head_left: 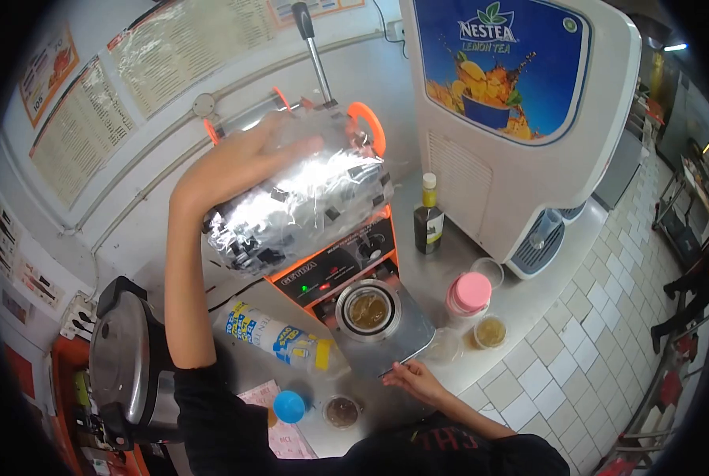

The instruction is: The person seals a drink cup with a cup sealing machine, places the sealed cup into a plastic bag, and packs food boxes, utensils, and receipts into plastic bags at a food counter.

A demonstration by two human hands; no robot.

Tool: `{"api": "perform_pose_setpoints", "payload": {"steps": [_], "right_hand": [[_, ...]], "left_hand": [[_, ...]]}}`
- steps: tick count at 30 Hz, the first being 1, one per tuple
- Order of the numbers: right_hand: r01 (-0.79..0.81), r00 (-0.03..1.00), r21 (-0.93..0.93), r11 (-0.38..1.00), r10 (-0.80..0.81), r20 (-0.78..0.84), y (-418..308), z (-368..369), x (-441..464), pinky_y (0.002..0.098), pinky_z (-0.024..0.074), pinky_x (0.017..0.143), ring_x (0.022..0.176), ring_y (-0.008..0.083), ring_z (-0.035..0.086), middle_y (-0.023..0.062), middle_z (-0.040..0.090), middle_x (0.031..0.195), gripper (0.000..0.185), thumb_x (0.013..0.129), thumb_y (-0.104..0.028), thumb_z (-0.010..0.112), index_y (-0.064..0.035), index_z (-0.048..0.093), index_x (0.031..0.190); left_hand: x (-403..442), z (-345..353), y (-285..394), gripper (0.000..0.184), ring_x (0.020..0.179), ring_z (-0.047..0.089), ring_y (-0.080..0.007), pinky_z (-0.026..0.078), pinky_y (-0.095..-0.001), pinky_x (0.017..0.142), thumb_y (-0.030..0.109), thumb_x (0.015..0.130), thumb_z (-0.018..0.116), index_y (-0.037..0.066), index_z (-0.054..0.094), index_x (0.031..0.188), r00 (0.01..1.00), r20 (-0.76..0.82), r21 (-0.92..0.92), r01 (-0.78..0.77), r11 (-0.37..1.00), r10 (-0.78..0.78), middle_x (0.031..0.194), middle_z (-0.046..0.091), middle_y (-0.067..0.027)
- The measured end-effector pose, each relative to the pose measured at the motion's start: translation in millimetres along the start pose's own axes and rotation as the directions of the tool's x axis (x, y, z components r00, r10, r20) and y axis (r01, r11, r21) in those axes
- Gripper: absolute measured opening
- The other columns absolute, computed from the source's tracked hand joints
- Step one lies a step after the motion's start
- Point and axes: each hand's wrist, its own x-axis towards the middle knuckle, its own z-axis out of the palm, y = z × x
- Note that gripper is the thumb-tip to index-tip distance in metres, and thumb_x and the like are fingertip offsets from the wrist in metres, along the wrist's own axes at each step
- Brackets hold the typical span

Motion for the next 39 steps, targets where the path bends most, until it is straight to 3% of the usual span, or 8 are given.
{"api": "perform_pose_setpoints", "payload": {"steps": [10,21,23,25,29,32,36,39], "right_hand": [[0.059,0.985,-0.121,0.991,-0.077,-0.152,-10,18,57,0.0272,0.0500,0.074,0.081,0.0183,0.062,0.0132,0.061,0.084,0.027,0.091,-0.024,0.049,0.0021,0.048,0.086],[0.289,0.953,-0.059,0.956,-0.293,-0.076,-45,47,155,0.0294,0.0494,0.074,0.076,0.0174,0.062,0.0131,0.060,0.088,0.029,0.091,-0.023,0.049,0.0057,0.048,0.095],[0.152,0.983,-0.929,0.338,0.047,0.178,-106,49,121,0.0322,0.0478,0.077,0.088,0.0256,0.061,0.0182,0.059,0.087,0.041,0.091,-0.031,0.046,0.0089,0.050,0.099],[0.398,0.882,-0.896,-0.196,0.350,0.315,-184,74,80,0.0363,0.0482,0.073,0.083,0.0328,0.060,0.0222,0.060,0.083,0.045,0.091,-0.035,0.044,0.0092,0.055,0.090],[-0.083,0.705,-0.683,-0.726,-0.527,0.474,-352,142,24,0.0404,0.0466,0.057,0.065,0.0338,0.059,0.0180,0.059,0.073,0.011,0.077,-0.010,0.052,-0.0019,0.059,0.081],[-0.368,0.019,-0.527,-0.766,-0.573,0.820,-464,196,95,0.0400,0.0467,0.064,0.083,0.0303,0.056,0.0163,0.056,0.080,0.021,0.088,-0.019,0.047,-0.0014,0.055,0.080],[0.295,-0.039,-0.474,-0.830,-0.506,0.862,-540,276,266,0.0413,0.0435,0.081,0.095,0.0375,0.053,0.0265,0.053,0.104,0.041,0.089,-0.032,0.045,0.0072,0.055,0.098],[0.432,0.266,-0.613,-0.661,-0.557,0.787,-535,287,322,0.0387,0.0464,0.075,0.086,0.0323,0.060,0.0266,0.058,0.096,0.049,0.090,-0.039,0.043,0.0082,0.056,0.091]], "left_hand": [[-44,60,12,0.080,0.108,0.046,-0.0365,0.035,-0.0461,0.090,0.058,0.065,0.062,0.010,0.044,0.127,0.874,-0.342,0.699,-0.010,0.715,0.346,0.121,0.047,-0.0179],[-61,64,24,0.090,0.118,0.035,-0.0377,0.025,-0.0516,0.095,0.066,0.060,0.059,0.012,0.042,0.130,0.891,-0.323,0.634,-0.048,0.772,0.320,0.132,0.038,-0.0154],[-67,51,27,0.088,0.115,0.037,-0.0379,0.028,-0.0505,0.092,0.065,0.061,0.060,0.014,0.042,0.130,0.899,-0.305,0.597,-0.076,0.798,0.314,0.129,0.040,-0.0154],[-62,39,24,0.071,0.103,0.044,-0.0330,0.033,-0.0434,0.083,0.054,0.071,0.060,0.012,0.045,0.128,0.880,-0.331,0.503,-0.141,0.853,0.341,0.115,0.049,-0.0129],[-38,34,17,0.049,0.086,0.044,-0.0259,0.034,-0.0382,0.075,0.029,0.079,0.059,0.006,0.048,0.121,0.867,-0.459,0.398,0.003,0.918,0.196,0.098,0.050,-0.0101],[-34,41,12,0.046,0.087,0.045,-0.0262,0.033,-0.0374,0.075,0.026,0.080,0.057,0.009,0.049,0.122,0.832,-0.502,0.452,0.021,0.892,0.235,0.103,0.050,-0.0103],[-34,42,12,0.045,0.106,0.045,-0.0294,0.034,-0.0439,0.089,0.028,0.080,0.057,0.009,0.049,0.121,0.835,-0.499,0.521,0.076,0.850,0.231,0.117,0.048,-0.0115],[-32,45,6,0.045,0.107,0.047,-0.0319,0.034,-0.0439,0.092,0.032,0.083,0.053,0.008,0.049,0.121,0.852,-0.474,0.490,0.047,0.871,0.221,0.118,0.049,-0.0157]]}}
